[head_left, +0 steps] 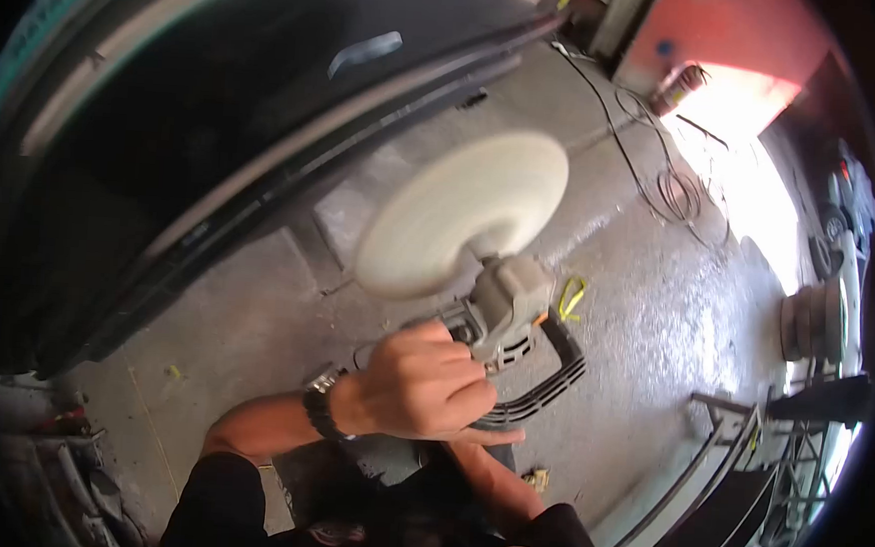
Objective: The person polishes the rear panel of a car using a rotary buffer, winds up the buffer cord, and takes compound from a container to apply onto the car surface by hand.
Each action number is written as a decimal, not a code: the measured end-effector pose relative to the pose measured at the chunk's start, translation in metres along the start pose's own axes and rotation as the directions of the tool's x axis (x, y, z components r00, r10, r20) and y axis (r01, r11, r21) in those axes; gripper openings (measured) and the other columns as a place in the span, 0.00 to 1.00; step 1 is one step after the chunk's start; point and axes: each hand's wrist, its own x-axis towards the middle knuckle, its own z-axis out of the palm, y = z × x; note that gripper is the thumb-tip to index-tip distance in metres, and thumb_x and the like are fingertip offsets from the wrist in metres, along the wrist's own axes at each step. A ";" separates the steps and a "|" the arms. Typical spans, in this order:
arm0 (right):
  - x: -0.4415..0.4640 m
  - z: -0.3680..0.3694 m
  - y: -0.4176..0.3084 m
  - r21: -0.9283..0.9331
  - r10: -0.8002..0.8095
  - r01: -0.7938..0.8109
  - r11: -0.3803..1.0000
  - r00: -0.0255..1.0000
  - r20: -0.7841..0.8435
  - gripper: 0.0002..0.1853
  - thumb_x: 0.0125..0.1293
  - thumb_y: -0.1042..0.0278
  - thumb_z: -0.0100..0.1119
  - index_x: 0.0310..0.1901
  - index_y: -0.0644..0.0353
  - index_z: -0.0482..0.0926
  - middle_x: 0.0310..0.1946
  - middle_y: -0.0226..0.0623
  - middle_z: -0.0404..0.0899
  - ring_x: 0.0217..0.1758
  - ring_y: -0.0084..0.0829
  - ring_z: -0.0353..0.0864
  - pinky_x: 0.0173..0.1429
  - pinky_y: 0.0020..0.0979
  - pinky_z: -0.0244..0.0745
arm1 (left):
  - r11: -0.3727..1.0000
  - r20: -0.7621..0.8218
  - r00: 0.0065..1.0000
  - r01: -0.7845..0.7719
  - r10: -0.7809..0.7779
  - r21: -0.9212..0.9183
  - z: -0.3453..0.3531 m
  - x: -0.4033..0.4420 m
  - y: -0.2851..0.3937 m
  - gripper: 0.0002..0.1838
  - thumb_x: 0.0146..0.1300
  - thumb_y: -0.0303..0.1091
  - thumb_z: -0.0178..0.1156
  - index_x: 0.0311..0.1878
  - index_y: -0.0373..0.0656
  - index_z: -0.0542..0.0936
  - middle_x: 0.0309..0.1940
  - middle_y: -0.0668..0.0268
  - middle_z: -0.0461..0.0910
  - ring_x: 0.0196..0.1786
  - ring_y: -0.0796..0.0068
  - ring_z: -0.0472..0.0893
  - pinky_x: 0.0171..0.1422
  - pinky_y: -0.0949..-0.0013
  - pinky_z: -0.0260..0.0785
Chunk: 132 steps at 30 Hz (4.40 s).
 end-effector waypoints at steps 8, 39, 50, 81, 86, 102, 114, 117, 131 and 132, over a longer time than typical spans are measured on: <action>-0.067 0.002 -0.060 0.079 0.231 -0.242 0.967 0.964 0.132 0.42 0.78 0.32 0.23 0.62 0.64 0.75 0.58 0.41 0.79 0.63 0.31 0.75 0.69 0.35 0.65 | 0.938 0.248 0.917 0.340 -0.312 -0.075 -0.036 0.049 0.038 0.21 0.52 0.51 0.76 0.19 0.51 0.77 0.14 0.74 0.75 0.18 0.74 0.77 0.27 0.70 0.61; -0.232 0.115 -0.342 -0.774 0.175 0.287 0.564 0.874 0.453 0.38 0.76 0.34 0.38 0.34 0.71 0.77 0.22 0.55 0.73 0.25 0.34 0.70 0.36 0.46 0.69 | -0.485 0.530 -0.281 0.823 -0.800 -0.297 -0.372 0.029 0.175 0.16 0.70 0.47 0.62 0.44 0.43 0.80 0.22 0.79 0.72 0.20 0.90 0.64 0.22 0.77 0.55; -0.219 0.038 -0.367 -0.798 -0.143 0.248 0.549 0.969 0.203 0.41 0.76 0.34 0.40 0.44 0.77 0.82 0.39 0.58 0.85 0.46 0.47 0.85 0.53 0.41 0.76 | -0.594 0.146 -0.635 0.583 -0.759 -0.554 -0.348 -0.201 0.229 0.19 0.65 0.55 0.65 0.34 0.50 0.76 0.17 0.76 0.65 0.15 0.84 0.61 0.16 0.75 0.53; -0.381 -0.355 -0.266 -0.596 0.022 -0.122 0.794 0.985 -0.172 0.40 0.70 0.27 0.43 0.34 0.65 0.84 0.20 0.37 0.78 0.21 0.30 0.73 0.23 0.32 0.63 | -0.510 0.186 -0.917 0.023 -0.354 -0.860 -0.231 -0.344 0.594 0.34 0.67 0.70 0.52 0.19 0.51 0.62 0.14 0.66 0.59 0.18 0.65 0.61 0.25 0.55 0.56; -0.441 -0.472 -0.178 -0.850 0.091 -0.331 0.409 0.942 -0.323 0.36 0.70 0.37 0.52 0.35 0.74 0.84 0.24 0.50 0.84 0.27 0.43 0.84 0.35 0.42 0.78 | -0.438 0.232 -0.918 -0.073 -0.321 -0.896 -0.223 -0.366 0.608 0.38 0.64 0.73 0.52 0.17 0.46 0.66 0.11 0.63 0.61 0.14 0.62 0.63 0.22 0.55 0.54; -0.548 -0.367 -0.190 -0.795 0.050 -0.259 0.548 0.959 -0.278 0.32 0.69 0.40 0.56 0.31 0.71 0.84 0.20 0.40 0.82 0.21 0.32 0.79 0.26 0.37 0.72 | -0.671 0.337 -0.774 0.149 -0.536 -0.727 -0.205 -0.431 0.601 0.31 0.66 0.67 0.57 0.20 0.51 0.65 0.13 0.65 0.64 0.17 0.65 0.68 0.24 0.57 0.63; -0.578 -0.338 -0.148 -0.854 -0.022 -0.368 0.369 0.915 -0.403 0.32 0.66 0.39 0.55 0.33 0.69 0.86 0.35 0.63 0.83 0.47 0.59 0.84 0.54 0.49 0.78 | -0.669 0.528 -0.419 0.550 -0.739 -0.500 -0.173 -0.406 0.515 0.24 0.71 0.61 0.52 0.25 0.54 0.71 0.14 0.74 0.65 0.15 0.76 0.65 0.21 0.70 0.59; -0.603 -0.338 -0.152 -0.772 0.004 -0.387 0.505 0.895 -0.446 0.34 0.66 0.38 0.55 0.43 0.70 0.86 0.41 0.66 0.83 0.53 0.57 0.83 0.58 0.46 0.76 | -0.740 0.511 -0.536 0.471 -0.672 -0.479 -0.168 -0.391 0.507 0.23 0.71 0.59 0.52 0.26 0.53 0.71 0.14 0.75 0.65 0.15 0.77 0.65 0.21 0.69 0.60; -0.657 -0.491 -0.113 -0.533 0.112 -0.546 0.647 0.759 -0.642 0.34 0.62 0.38 0.59 0.37 0.72 0.86 0.39 0.63 0.84 0.50 0.54 0.85 0.56 0.45 0.77 | -0.728 0.377 -0.632 0.498 -0.676 -0.471 -0.148 -0.333 0.541 0.15 0.72 0.48 0.53 0.31 0.52 0.74 0.15 0.75 0.63 0.17 0.78 0.64 0.22 0.66 0.62; -0.654 -0.511 -0.109 -0.522 0.110 -0.549 0.652 0.750 -0.652 0.34 0.62 0.38 0.60 0.37 0.72 0.86 0.39 0.63 0.84 0.50 0.53 0.85 0.56 0.45 0.77 | -0.729 0.372 -0.636 0.505 -0.676 -0.462 -0.150 -0.328 0.548 0.14 0.73 0.47 0.53 0.31 0.52 0.74 0.15 0.75 0.63 0.17 0.78 0.64 0.22 0.65 0.62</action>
